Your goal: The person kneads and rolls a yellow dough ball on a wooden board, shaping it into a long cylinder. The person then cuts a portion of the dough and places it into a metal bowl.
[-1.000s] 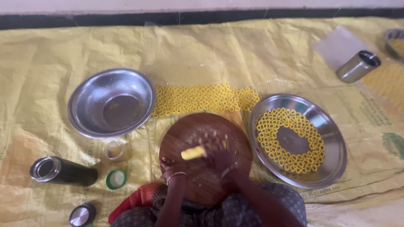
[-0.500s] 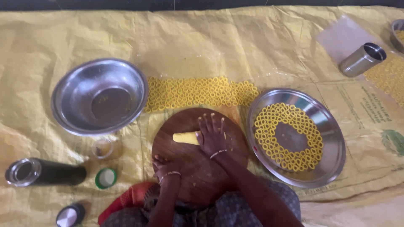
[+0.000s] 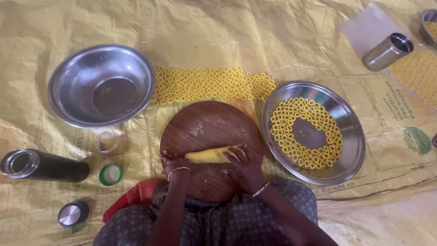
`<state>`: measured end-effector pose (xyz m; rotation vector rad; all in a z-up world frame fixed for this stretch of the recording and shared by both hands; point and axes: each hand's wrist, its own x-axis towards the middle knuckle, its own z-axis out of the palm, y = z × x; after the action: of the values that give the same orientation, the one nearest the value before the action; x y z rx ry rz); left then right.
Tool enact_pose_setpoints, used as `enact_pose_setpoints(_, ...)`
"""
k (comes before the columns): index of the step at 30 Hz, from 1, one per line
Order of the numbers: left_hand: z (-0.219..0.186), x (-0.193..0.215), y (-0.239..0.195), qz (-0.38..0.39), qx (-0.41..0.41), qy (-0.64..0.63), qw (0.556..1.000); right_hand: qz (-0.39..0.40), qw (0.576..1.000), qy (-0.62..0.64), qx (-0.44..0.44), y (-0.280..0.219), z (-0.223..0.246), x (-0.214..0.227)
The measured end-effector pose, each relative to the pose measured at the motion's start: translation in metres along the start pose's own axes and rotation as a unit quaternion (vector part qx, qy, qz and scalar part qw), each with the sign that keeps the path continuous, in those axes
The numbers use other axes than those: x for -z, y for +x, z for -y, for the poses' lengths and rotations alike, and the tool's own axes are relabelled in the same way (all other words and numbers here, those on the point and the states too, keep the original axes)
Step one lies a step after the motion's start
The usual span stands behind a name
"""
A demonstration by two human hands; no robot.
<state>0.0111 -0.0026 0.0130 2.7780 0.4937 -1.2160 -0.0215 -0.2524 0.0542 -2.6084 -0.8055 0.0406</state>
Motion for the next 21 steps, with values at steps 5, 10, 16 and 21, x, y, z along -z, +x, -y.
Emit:
enact_pose_setpoints(5, -0.002, -0.003, 0.004, 0.002, 0.002, 0.011, 1.000, 0.046, 0.993, -0.108, -0.019, 0.038, -0.014, -0.018)
enact_pose_setpoints(10, -0.001, -0.018, 0.017, -0.058, 0.014, -0.001, 0.998, -0.046, 0.999, 0.025, 0.009, 0.057, -0.016, -0.004)
enact_pose_setpoints(16, 0.000, -0.014, 0.015, 0.004, -0.004, 0.046, 0.999, -0.197, 0.977, 0.014, -0.084, 0.054, 0.010, 0.051)
enact_pose_setpoints(21, -0.004, -0.012, 0.018, 0.004, 0.014, 0.021, 1.000, -0.153, 0.985, -0.015, -0.084, 0.029, 0.064, 0.038)
